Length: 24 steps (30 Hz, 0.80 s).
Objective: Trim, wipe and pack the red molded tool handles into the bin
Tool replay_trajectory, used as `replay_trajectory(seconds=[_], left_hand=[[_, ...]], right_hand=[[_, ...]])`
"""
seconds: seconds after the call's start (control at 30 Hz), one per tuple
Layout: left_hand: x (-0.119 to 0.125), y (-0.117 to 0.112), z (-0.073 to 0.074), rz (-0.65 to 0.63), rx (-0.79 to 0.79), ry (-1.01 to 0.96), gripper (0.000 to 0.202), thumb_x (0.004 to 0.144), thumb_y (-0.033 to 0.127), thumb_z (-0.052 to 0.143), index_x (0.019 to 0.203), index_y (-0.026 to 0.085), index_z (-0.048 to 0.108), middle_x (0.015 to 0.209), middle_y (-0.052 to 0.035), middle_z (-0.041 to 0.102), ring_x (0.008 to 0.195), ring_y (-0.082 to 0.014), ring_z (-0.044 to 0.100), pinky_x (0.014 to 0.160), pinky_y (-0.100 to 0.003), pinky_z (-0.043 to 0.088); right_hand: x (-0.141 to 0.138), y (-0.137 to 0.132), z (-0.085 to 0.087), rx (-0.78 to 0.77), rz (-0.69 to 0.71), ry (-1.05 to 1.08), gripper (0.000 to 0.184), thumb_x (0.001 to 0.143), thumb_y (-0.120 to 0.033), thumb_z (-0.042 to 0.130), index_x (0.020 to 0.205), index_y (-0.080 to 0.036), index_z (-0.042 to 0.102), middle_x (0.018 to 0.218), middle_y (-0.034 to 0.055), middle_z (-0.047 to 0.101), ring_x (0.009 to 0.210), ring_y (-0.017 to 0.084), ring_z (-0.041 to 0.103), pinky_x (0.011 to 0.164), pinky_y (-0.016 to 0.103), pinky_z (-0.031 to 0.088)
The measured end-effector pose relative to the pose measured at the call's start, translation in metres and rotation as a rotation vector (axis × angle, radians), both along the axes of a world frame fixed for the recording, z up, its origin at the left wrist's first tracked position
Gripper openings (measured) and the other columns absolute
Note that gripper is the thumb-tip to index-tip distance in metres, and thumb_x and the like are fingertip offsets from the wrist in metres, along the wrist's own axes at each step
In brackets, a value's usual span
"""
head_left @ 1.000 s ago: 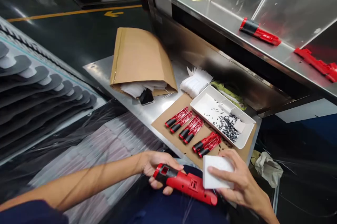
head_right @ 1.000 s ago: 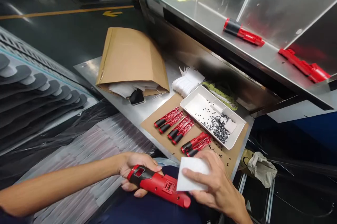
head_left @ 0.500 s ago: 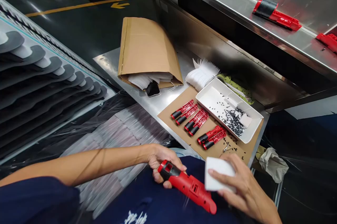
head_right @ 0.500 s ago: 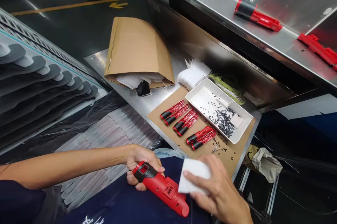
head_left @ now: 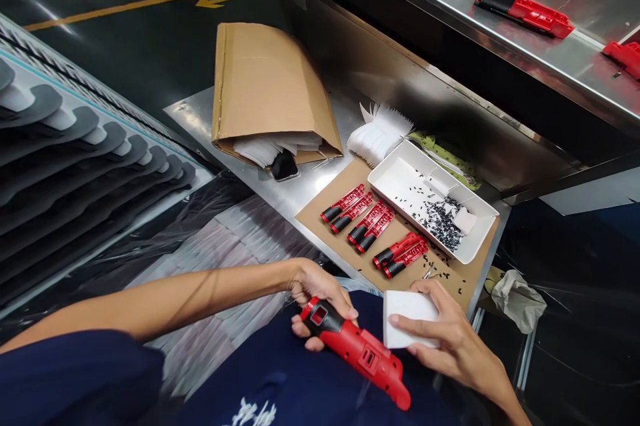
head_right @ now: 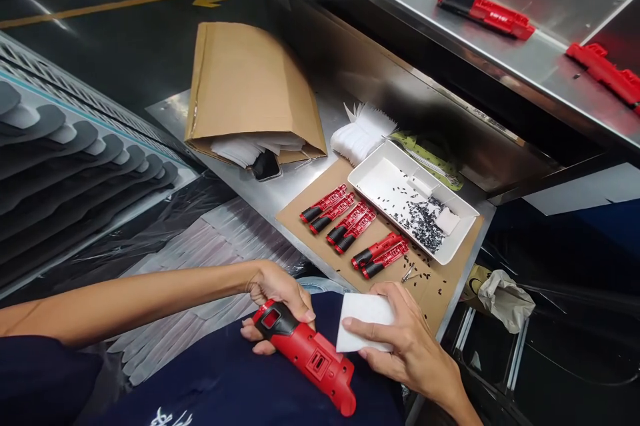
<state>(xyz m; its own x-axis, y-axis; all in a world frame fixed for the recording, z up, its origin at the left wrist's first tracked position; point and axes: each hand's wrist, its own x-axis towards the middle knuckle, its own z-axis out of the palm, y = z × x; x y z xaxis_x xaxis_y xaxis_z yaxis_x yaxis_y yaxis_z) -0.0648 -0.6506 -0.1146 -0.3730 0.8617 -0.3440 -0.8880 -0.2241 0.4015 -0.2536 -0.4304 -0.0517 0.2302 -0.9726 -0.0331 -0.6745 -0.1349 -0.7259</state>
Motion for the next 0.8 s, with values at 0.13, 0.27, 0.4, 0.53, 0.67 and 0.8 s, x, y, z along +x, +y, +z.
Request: replay_trajectory(seconds=[0.13,0.27,0.4,0.53,0.67,0.8], left_hand=[[0.001,0.001,-0.005,0.0,0.012,0.007,0.04,0.08,0.057,0.068,0.09,0.018,0.072,0.054,-0.0058,0.068,0.031,-0.0213,0.055,0.021,-0.024,0.039],[0.002,0.003,-0.009,0.017,0.041,0.041,0.038,0.084,0.054,0.064,0.092,0.018,0.073,0.054,-0.006,0.068,0.031,-0.0208,0.055,0.022,-0.024,0.041],[0.003,0.004,-0.012,0.022,0.089,0.126,0.038,0.092,0.05,0.055,0.097,0.015,0.072,0.055,-0.0063,0.069,0.031,-0.0202,0.056,0.022,-0.023,0.041],[0.005,0.005,-0.017,0.03,0.111,0.161,0.043,0.095,0.049,0.049,0.099,0.012,0.071,0.054,-0.0064,0.068,0.031,-0.0204,0.057,0.023,-0.023,0.041],[0.003,0.006,-0.023,0.017,0.105,0.157,0.043,0.094,0.049,0.052,0.099,0.011,0.07,0.056,-0.008,0.069,0.032,-0.0209,0.059,0.024,-0.023,0.042],[0.004,0.007,-0.022,0.021,0.072,0.148,0.045,0.088,0.054,0.058,0.095,0.012,0.072,0.057,-0.0088,0.07,0.032,-0.0218,0.058,0.022,-0.024,0.041]], right_hand=[[0.0,0.001,0.004,-0.018,0.08,0.039,0.037,0.099,-0.039,0.052,0.135,-0.04,0.058,0.125,0.0088,0.044,0.112,0.024,0.048,0.093,0.041,0.047],[0.0,0.005,0.004,-0.021,0.087,0.062,0.035,0.1,-0.039,0.05,0.133,-0.041,0.059,0.126,0.0082,0.044,0.112,0.024,0.048,0.091,0.039,0.048],[0.002,-0.001,0.004,-0.044,0.094,0.075,0.038,0.099,-0.039,0.052,0.136,-0.041,0.056,0.124,0.0079,0.046,0.112,0.023,0.048,0.092,0.039,0.047],[0.001,-0.001,0.006,-0.022,0.118,0.025,0.036,0.099,-0.042,0.05,0.135,-0.042,0.058,0.124,0.0068,0.046,0.111,0.022,0.049,0.093,0.036,0.047],[0.0,-0.001,0.008,-0.023,0.106,0.03,0.035,0.1,-0.042,0.05,0.134,-0.041,0.059,0.124,0.0075,0.046,0.111,0.022,0.05,0.092,0.036,0.047],[-0.002,-0.002,0.012,-0.023,0.149,0.079,0.036,0.098,-0.041,0.053,0.134,-0.04,0.059,0.124,0.008,0.049,0.112,0.023,0.05,0.093,0.037,0.047]])
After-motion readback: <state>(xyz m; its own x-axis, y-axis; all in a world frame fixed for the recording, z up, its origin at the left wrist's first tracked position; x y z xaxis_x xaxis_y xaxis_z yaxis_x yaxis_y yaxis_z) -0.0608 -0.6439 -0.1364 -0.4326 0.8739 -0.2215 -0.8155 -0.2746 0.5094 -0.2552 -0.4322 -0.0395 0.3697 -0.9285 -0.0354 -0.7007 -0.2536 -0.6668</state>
